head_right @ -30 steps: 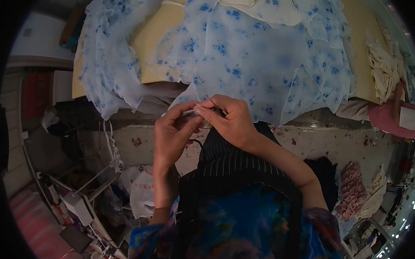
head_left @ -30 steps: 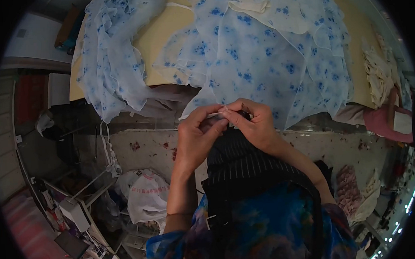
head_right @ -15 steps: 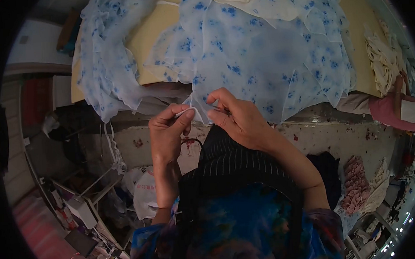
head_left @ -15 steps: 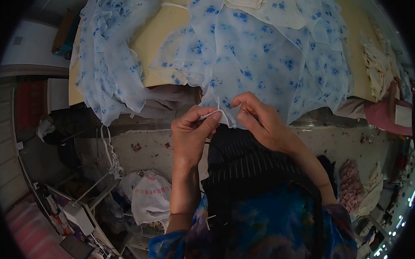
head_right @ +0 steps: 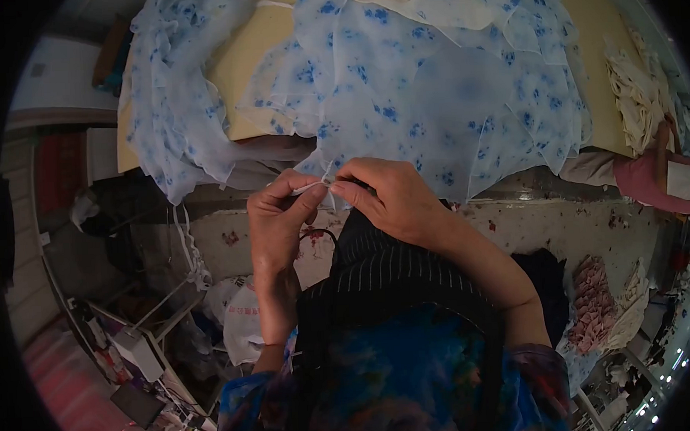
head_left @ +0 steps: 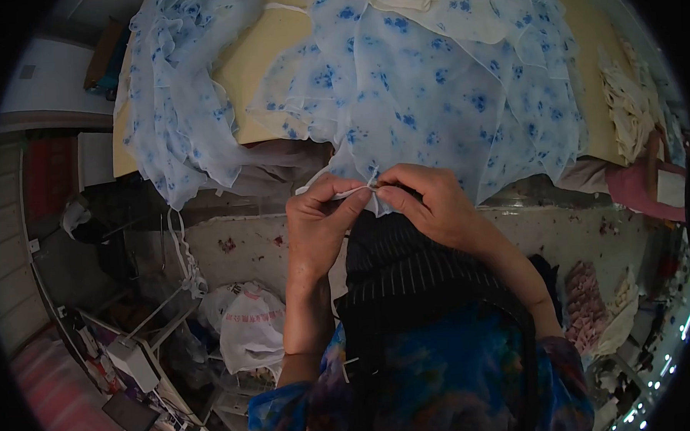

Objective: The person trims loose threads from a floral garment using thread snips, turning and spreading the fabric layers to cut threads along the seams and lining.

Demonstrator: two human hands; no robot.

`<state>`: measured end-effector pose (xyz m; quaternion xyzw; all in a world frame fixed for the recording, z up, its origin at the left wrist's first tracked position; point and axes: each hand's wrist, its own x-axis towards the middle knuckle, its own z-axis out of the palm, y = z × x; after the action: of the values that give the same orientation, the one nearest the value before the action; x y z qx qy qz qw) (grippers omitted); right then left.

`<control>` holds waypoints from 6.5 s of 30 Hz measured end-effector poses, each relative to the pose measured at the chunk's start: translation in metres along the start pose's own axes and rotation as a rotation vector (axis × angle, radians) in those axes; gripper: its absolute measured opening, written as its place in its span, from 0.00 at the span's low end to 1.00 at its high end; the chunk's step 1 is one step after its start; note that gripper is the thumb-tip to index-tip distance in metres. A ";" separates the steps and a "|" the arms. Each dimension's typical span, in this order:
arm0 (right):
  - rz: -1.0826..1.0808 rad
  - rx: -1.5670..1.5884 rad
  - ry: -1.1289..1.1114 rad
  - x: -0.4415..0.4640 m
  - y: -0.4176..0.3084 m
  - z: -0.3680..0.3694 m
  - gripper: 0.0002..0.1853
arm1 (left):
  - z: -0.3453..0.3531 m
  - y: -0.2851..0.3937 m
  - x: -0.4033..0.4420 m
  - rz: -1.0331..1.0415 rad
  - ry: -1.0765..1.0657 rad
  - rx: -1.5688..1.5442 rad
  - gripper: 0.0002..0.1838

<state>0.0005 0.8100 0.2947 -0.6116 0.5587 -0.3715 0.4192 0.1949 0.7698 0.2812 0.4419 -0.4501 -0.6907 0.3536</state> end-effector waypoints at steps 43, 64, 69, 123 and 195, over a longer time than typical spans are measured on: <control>0.197 -0.264 0.262 -0.117 0.136 -0.063 0.06 | -0.110 -0.032 0.036 0.432 0.537 0.338 0.16; 0.026 -0.229 0.800 0.062 0.180 -0.345 0.14 | -0.154 -0.079 0.057 -0.012 0.706 1.341 0.09; -0.027 -0.335 0.888 0.069 0.157 -0.409 0.15 | -0.031 -0.057 0.150 0.398 0.681 1.347 0.19; 0.061 -0.422 0.372 0.344 0.363 -0.489 0.31 | 0.196 -0.014 0.599 -0.347 -0.178 0.191 0.23; -0.101 -0.549 0.986 0.108 0.161 -0.389 0.17 | 0.137 0.044 0.323 0.357 0.161 0.979 0.26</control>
<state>-0.4076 0.6608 0.2890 -0.4782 0.7346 -0.4739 -0.0839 -0.0441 0.5110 0.2563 0.5233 -0.7599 -0.2924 0.2514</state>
